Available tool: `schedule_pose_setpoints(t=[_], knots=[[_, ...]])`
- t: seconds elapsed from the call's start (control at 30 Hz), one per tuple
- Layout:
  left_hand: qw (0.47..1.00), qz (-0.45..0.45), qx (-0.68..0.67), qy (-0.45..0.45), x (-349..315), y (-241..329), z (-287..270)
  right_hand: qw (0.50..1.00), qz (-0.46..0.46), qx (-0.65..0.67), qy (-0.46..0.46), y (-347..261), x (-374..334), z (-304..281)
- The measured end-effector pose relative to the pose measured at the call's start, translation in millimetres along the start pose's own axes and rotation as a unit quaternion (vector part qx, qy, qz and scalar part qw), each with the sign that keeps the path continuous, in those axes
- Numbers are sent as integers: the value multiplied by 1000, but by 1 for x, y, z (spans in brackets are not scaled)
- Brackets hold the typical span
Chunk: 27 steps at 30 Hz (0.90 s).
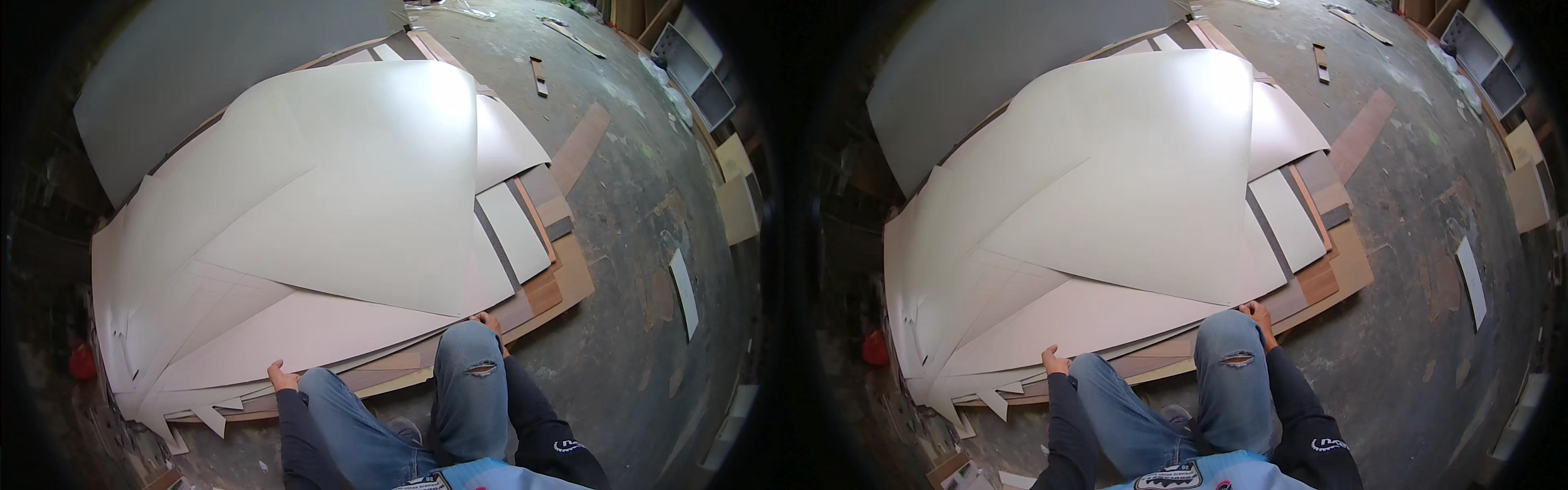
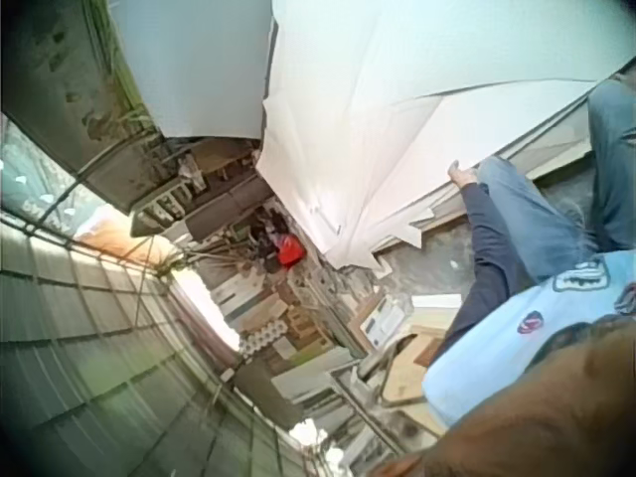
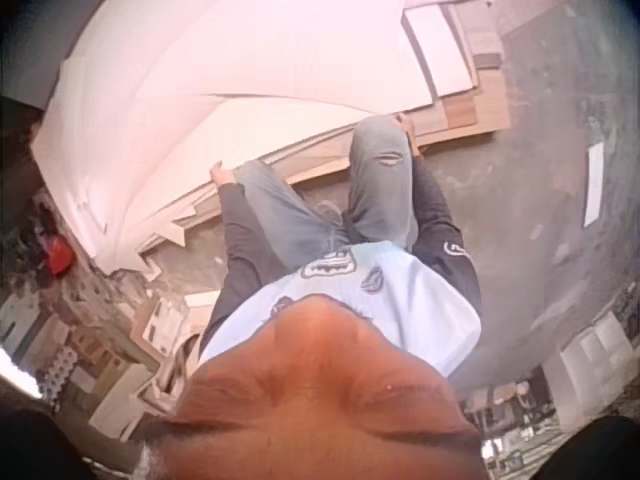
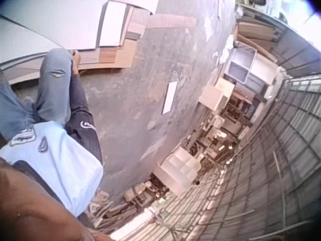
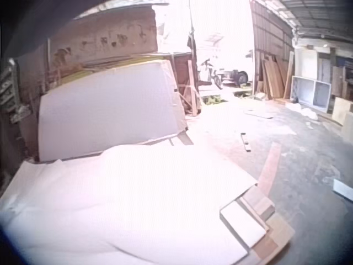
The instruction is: The person measures a wood panel with a tape measure and pencil, hammers nails into a pre-drilled piece of wood, and sorts through a stack of flexible wood panels on the floor.
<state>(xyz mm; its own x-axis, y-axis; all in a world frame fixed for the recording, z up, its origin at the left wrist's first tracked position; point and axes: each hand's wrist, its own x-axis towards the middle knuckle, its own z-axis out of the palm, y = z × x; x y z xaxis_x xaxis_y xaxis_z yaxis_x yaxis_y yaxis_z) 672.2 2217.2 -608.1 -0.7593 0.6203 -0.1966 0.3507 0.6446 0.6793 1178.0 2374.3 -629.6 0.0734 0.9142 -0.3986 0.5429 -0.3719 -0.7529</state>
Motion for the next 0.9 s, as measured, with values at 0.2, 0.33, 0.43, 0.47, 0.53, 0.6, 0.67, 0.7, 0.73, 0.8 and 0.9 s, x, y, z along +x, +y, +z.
schedule_pose_setpoints(t=[0.2,0.33,0.43,0.47,0.53,0.6,0.67,0.7,0.73,0.8,0.9], knots=[[753,-430,-456,201,-37,100,-27,981,-94,-136,-104,-7,-54,-38],[954,-249,-158,53,-103,135,-60,968,-36,-205,-139,-43,-94,-100],[993,-55,52,-94,-171,180,-124,960,25,-246,-133,-121,-141,-149],[991,-43,37,-117,-197,190,-151,966,111,-163,-167,-165,-160,-163],[981,-117,30,-151,-234,232,-199,966,103,-161,-172,-177,-176,-186],[977,-168,19,-128,-269,251,-244,965,91,-153,-195,-215,-183,-197],[980,-188,12,-62,-298,248,-285,961,86,-137,-223,-264,-193,-199],[976,-214,3,-35,-308,244,-306,957,45,-159,-240,-290,-195,-197],[970,-241,-7,-10,-319,236,-321,949,5,-182,-256,-310,-191,-193],[948,-314,-59,6,-339,216,-354,929,-88,-216,-287,-334,-178,-174],[912,-390,-123,29,-364,187,-400,925,-54,-234,-294,-416,-191,-135]])
